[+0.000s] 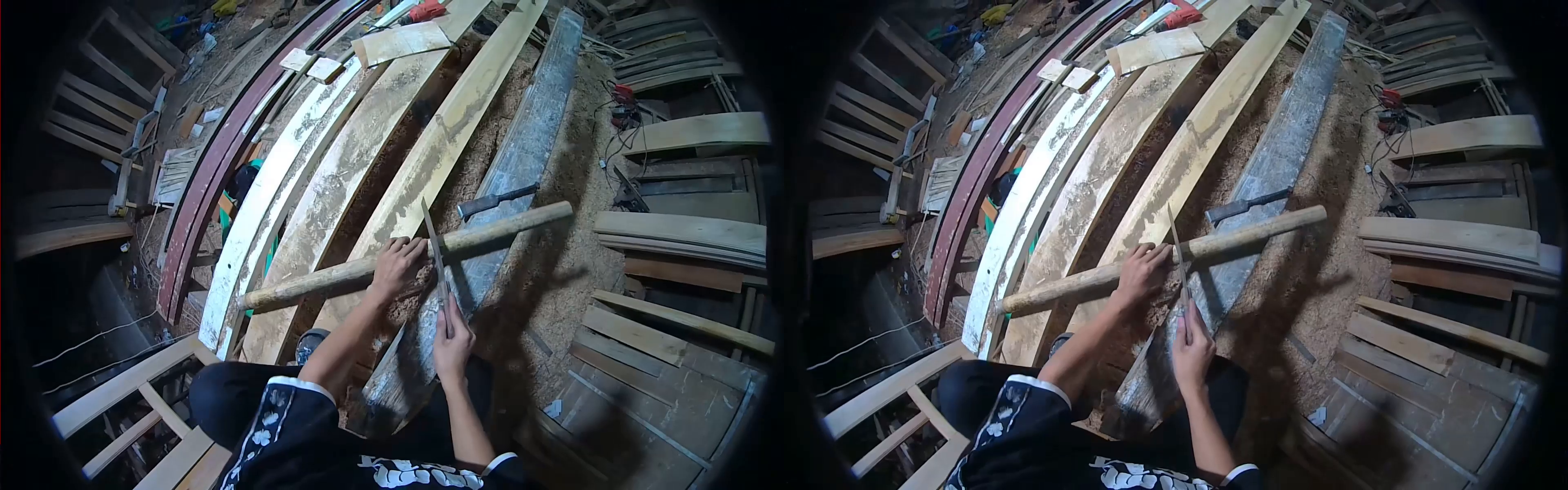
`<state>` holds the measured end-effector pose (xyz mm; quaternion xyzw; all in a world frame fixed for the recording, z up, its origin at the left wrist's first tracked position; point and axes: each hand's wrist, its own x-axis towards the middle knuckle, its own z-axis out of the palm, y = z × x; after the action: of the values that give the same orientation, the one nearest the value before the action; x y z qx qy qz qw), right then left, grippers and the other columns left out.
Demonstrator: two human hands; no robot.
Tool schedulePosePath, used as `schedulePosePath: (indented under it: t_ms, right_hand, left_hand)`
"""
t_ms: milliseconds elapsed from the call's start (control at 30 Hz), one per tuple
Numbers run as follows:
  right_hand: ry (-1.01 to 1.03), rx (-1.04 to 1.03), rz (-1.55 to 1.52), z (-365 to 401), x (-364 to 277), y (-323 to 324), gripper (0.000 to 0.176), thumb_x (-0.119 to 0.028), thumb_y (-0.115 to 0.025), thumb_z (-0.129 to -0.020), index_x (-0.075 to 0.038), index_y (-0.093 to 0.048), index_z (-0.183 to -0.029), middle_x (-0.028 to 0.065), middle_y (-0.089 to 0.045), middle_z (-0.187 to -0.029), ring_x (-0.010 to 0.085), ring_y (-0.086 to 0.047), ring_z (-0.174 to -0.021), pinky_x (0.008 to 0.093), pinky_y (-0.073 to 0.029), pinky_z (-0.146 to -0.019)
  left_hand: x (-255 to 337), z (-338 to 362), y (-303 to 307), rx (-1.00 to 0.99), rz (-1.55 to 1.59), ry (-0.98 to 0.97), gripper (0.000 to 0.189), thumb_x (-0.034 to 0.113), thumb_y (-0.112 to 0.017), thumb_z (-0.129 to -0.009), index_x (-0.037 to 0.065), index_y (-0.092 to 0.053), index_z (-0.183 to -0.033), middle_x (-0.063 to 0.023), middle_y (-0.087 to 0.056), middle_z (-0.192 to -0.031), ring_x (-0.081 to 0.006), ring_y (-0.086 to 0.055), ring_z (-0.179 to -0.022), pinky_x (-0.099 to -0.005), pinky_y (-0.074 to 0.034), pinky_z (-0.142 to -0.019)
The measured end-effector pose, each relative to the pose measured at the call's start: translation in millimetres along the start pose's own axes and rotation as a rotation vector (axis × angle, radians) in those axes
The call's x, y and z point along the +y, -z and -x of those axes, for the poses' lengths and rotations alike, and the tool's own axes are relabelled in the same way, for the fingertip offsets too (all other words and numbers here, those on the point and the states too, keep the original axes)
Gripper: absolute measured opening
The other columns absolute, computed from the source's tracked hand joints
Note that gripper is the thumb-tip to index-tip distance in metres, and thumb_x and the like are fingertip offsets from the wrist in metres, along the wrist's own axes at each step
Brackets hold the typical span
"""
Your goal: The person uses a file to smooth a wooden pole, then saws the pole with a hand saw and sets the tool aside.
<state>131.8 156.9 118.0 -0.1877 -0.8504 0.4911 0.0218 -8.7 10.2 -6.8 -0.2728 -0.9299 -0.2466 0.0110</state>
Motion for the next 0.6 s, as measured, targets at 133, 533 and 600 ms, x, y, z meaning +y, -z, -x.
schedulePosePath:
  t_ms: [133,533,600]
  right_hand:
    - [0.036,0.026,-0.011,-21,-15,-9,0.04,-0.009,-0.062,-0.101,0.005,-0.062,-0.138,0.027,-0.067,-0.131,0.0381,-0.067,-0.123,0.0412,-0.053,-0.101]
    - [-0.066,-0.008,0.02,-32,-31,8,0.04,-0.012,-0.063,-0.103,0.006,-0.061,-0.139,0.0274,-0.071,-0.125,0.0333,-0.073,-0.112,0.0381,-0.056,-0.092]
    - [-0.083,0.025,-0.091,-41,-49,8,0.042,-0.012,-0.062,-0.104,0.007,-0.059,-0.141,0.0271,-0.071,-0.125,0.0295,-0.073,-0.112,0.0367,-0.056,-0.093]
  left_hand:
    - [-16,-15,7,0.03,0.126,-0.026,0.065,0.019,-0.076,-0.083,0.011,-0.058,-0.145,-0.0132,-0.062,-0.143,-0.0353,-0.058,-0.134,-0.0457,-0.05,-0.109]
    - [-36,-30,51,-0.137,-0.011,-0.106,0.064,0.027,-0.072,-0.089,0.012,-0.053,-0.149,-0.0087,-0.061,-0.145,-0.0299,-0.059,-0.121,-0.0438,-0.047,-0.1]
    - [-44,-55,75,-0.114,-0.04,-0.168,0.061,0.026,-0.071,-0.088,0.013,-0.056,-0.146,-0.0054,-0.063,-0.143,-0.0254,-0.059,-0.118,-0.0412,-0.045,-0.098]
